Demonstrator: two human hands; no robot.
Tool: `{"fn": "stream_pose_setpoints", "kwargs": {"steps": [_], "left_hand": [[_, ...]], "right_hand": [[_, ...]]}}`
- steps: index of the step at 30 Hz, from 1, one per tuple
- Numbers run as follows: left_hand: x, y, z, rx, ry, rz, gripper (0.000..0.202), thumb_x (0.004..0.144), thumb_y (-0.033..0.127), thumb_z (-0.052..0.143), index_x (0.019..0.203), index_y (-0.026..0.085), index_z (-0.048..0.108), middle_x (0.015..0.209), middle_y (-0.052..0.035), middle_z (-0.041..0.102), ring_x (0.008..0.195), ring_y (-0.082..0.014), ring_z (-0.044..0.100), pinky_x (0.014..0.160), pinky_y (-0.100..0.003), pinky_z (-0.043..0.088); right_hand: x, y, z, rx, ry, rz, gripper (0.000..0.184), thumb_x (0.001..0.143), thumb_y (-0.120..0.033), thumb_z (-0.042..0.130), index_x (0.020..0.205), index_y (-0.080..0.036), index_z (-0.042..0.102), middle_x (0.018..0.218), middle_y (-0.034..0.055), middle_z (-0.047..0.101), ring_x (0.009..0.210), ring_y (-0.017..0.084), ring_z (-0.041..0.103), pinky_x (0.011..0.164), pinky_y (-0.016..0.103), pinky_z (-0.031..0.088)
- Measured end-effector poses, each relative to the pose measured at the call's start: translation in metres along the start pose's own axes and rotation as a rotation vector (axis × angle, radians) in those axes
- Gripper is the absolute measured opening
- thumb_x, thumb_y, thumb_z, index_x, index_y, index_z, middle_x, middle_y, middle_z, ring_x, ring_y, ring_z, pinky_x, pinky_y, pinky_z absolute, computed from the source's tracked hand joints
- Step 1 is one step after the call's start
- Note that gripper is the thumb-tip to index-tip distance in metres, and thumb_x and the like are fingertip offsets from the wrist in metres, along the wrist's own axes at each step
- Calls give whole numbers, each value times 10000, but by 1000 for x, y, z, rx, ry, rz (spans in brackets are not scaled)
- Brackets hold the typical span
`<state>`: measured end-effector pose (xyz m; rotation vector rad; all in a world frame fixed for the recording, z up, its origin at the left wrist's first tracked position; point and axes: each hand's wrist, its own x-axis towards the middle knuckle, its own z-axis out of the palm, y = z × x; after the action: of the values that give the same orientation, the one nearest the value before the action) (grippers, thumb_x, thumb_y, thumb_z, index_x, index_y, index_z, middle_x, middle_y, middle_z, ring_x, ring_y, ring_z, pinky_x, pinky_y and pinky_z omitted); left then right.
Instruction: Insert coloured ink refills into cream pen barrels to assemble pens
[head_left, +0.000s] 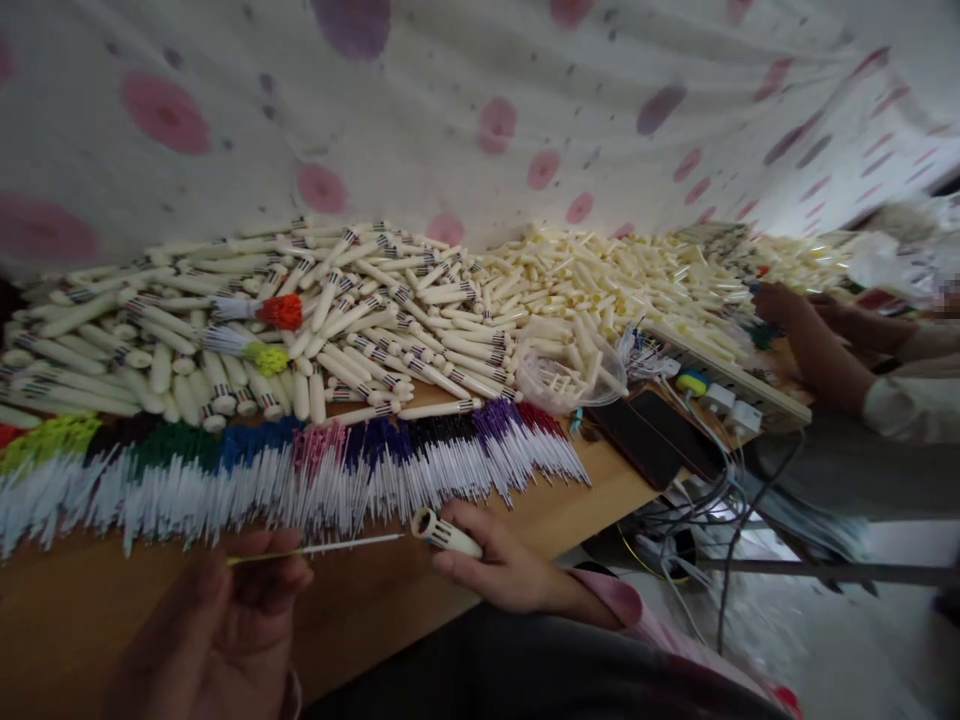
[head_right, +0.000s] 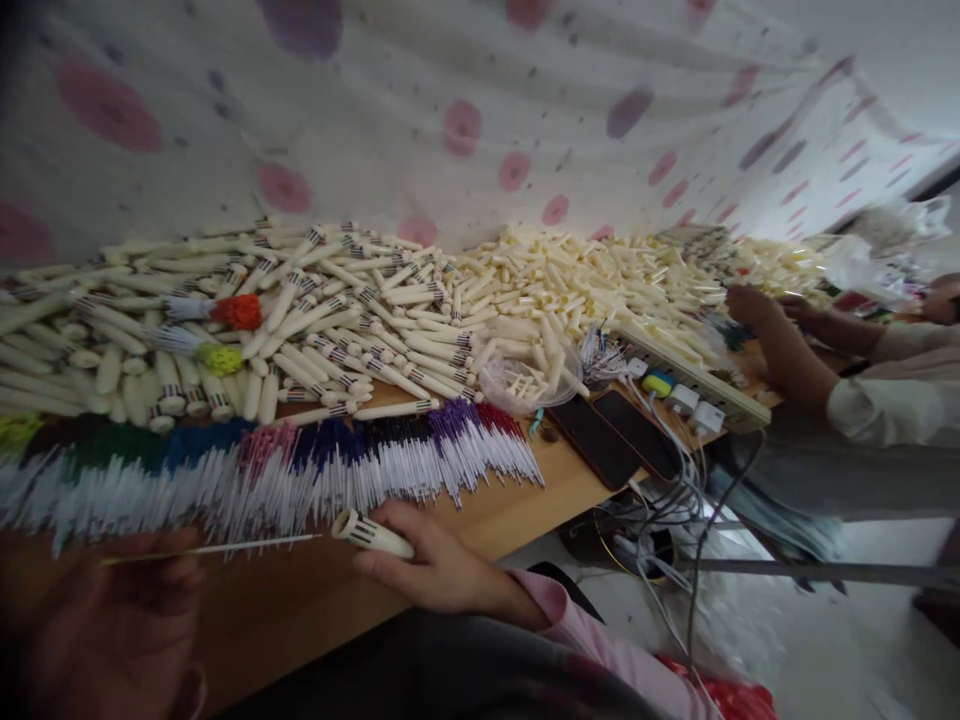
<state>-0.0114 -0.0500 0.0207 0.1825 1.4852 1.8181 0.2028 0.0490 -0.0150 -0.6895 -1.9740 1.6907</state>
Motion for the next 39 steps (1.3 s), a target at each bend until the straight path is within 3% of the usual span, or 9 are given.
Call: {"fn": "stream_pose_setpoints", "kwargs": {"steps": [3, 7, 13, 18, 23, 27, 32, 39], "left_hand": [[-5, -3, 2, -100, -4, -68, 173, 719, 411, 818, 786, 261, 764, 785, 50, 778, 654, -92, 696, 662, -118, 593], [-3, -10, 8, -111, -16, -48, 186, 688, 388, 835, 785, 244, 767, 772, 34, 780, 640, -108, 697, 634, -123, 600], [-2, -12, 10, -137, -23, -102, 127, 706, 337, 817, 783, 253, 762, 758, 37, 776, 631, -105, 689, 631, -124, 601], [-5, -9, 10, -109, 2, -92, 92, 754, 331, 783, 760, 242, 758, 730, 37, 767, 613, -92, 685, 623, -110, 592], [-2, -9, 16, -71, -24, -75, 148, 688, 328, 836, 751, 229, 746, 718, 40, 757, 621, -107, 700, 624, -125, 602], [-6, -9, 20, -57, -88, -28, 185, 683, 344, 847, 775, 218, 746, 722, 33, 751, 616, -115, 701, 614, -142, 606], [-11, -10, 26, -51, -54, -97, 279, 594, 381, 893, 761, 222, 735, 723, 45, 744, 601, -107, 693, 609, -131, 600], [-10, -9, 29, -83, -40, -100, 182, 642, 307, 844, 727, 194, 731, 704, 16, 730, 594, -107, 677, 594, -133, 594]], "right_hand": [[0, 2, 1, -27, -35, -31, 326, 938, -500, 575, 904, -176, 557, 784, -21, 469, 728, 121, 444, 651, 240, 369], [1, 6, 2, -53, -47, -95, 270, 929, -434, 624, 920, -164, 616, 769, -20, 504, 712, 115, 467, 654, 232, 387], [2, 5, 2, -35, -60, -151, 231, 916, -356, 662, 1055, -173, 685, 824, -10, 604, 729, 112, 517, 712, 223, 443], [1, 6, 3, -7, -65, -67, 290, 907, -379, 670, 1096, -159, 685, 902, 24, 661, 807, 138, 588, 752, 243, 482], [3, 4, 2, 13, -91, -89, 250, 915, -356, 664, 1075, -166, 689, 938, 29, 679, 849, 145, 607, 797, 258, 498], [3, 4, 1, 2, -90, -95, 248, 915, -333, 668, 1090, -159, 692, 885, 16, 669, 763, 125, 577, 725, 235, 481], [1, 5, 1, -16, -100, -59, 310, 918, -368, 660, 1139, -151, 682, 953, 41, 690, 790, 133, 593, 727, 239, 483], [1, 5, 1, 3, -103, -39, 305, 910, -358, 673, 1137, -156, 688, 953, 34, 700, 791, 131, 604, 721, 235, 494]]}}
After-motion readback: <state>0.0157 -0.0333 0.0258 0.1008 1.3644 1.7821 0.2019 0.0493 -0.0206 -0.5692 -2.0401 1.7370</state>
